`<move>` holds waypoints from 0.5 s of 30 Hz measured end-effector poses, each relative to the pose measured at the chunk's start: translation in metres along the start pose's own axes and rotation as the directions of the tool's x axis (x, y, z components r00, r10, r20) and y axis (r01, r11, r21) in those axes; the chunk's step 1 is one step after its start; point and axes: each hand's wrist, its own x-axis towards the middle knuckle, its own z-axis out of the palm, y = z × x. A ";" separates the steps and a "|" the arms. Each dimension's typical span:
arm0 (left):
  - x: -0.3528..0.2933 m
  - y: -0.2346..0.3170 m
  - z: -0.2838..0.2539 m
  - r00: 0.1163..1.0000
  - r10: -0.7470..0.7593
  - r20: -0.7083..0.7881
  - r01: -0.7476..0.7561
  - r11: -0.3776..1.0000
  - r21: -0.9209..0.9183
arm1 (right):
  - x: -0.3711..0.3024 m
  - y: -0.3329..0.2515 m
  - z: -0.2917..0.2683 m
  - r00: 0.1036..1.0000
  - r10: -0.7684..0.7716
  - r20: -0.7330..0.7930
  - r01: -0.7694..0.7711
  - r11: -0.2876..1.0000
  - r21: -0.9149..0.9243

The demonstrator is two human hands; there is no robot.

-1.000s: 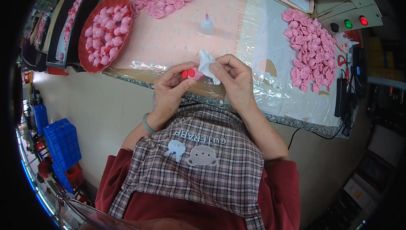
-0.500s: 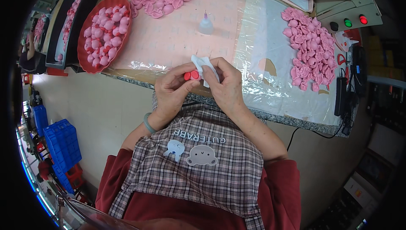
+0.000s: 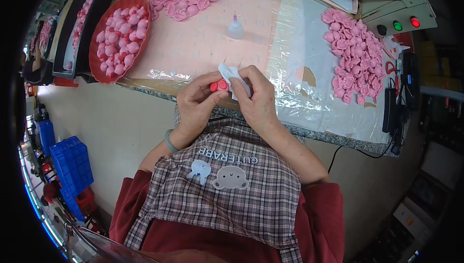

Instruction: Applying glue to pink plastic components to assemble toy parts at a factory workbench.

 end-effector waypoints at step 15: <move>0.003 -0.003 -0.002 0.986 0.169 -0.014 -0.163 0.970 0.178 | 0.000 -0.004 0.002 0.994 0.103 0.025 -0.105 0.992 0.076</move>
